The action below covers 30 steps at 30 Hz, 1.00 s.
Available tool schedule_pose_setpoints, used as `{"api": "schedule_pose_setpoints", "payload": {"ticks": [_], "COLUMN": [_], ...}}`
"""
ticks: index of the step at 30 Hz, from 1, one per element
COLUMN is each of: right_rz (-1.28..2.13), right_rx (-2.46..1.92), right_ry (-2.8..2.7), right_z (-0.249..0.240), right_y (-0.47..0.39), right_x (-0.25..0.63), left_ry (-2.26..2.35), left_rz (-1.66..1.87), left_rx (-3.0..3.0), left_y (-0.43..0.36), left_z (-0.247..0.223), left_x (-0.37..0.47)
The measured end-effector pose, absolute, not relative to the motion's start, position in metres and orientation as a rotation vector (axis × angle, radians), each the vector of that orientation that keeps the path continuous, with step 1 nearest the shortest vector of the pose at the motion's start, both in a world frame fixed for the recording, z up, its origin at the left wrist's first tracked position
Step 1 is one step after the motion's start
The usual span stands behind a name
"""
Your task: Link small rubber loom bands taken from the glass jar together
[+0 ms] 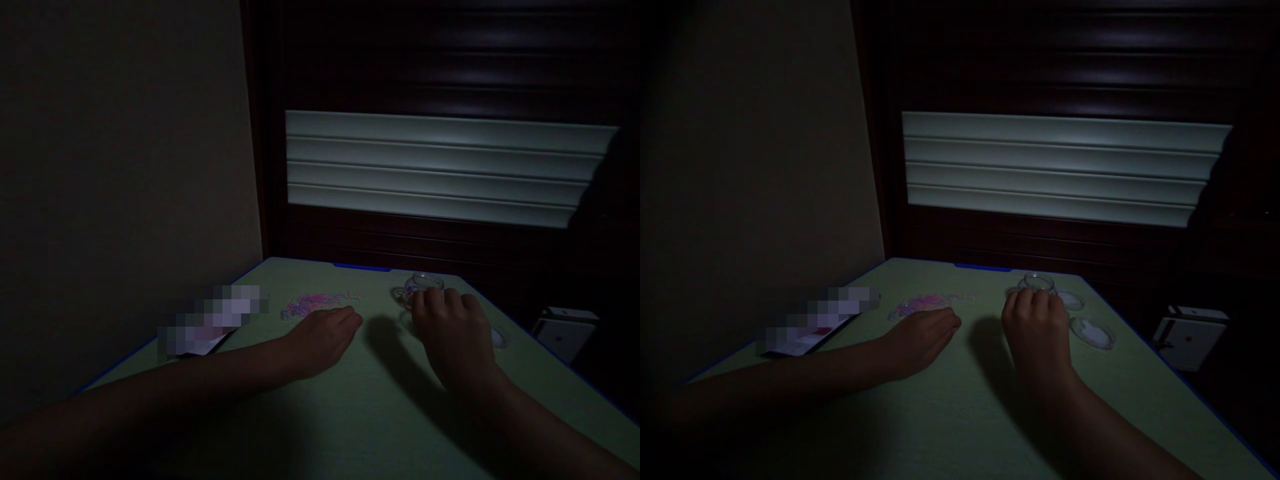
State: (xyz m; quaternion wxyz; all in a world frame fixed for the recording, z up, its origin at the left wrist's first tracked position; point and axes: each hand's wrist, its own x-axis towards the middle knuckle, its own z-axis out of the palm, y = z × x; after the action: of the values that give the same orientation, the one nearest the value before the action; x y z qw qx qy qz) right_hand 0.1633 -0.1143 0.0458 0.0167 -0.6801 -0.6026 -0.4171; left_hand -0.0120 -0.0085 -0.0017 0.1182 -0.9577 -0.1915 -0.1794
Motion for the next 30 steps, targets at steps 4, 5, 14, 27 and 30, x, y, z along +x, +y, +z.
{"api": "schedule_pose_setpoints", "payload": {"ticks": [4,5,14,27,30], "right_rz": [-1.281,-1.29,-1.384,-1.329,-1.363], "right_rx": [-2.186,-2.196,-2.196,-2.216,-2.201], "right_ry": [-1.841,-1.831,-1.769,-1.82,-1.828], "right_z": [0.0467,0.0465,0.045,0.0445,0.0437], "right_y": [-0.1145,-0.1144,-0.1131,-0.1126,-0.1127], "right_x": [0.1667,0.1673,0.1689,0.1692,0.1689], "left_ry": [-0.551,-0.549,-0.536,-0.532,-0.538], "left_rz": [-0.517,-0.516,-0.523,-0.518,-0.52], "left_rx": [-2.799,-2.797,-2.801,-2.815,-2.819], "left_y": [-0.0081,-0.0082,-0.0069,-0.0074,-0.0074], "left_z": [-0.0017,-0.0017,-0.0037,-0.0027,-0.003], "left_x": [-0.0122,-0.0123,-0.0133,-0.0131,-0.0131]}}
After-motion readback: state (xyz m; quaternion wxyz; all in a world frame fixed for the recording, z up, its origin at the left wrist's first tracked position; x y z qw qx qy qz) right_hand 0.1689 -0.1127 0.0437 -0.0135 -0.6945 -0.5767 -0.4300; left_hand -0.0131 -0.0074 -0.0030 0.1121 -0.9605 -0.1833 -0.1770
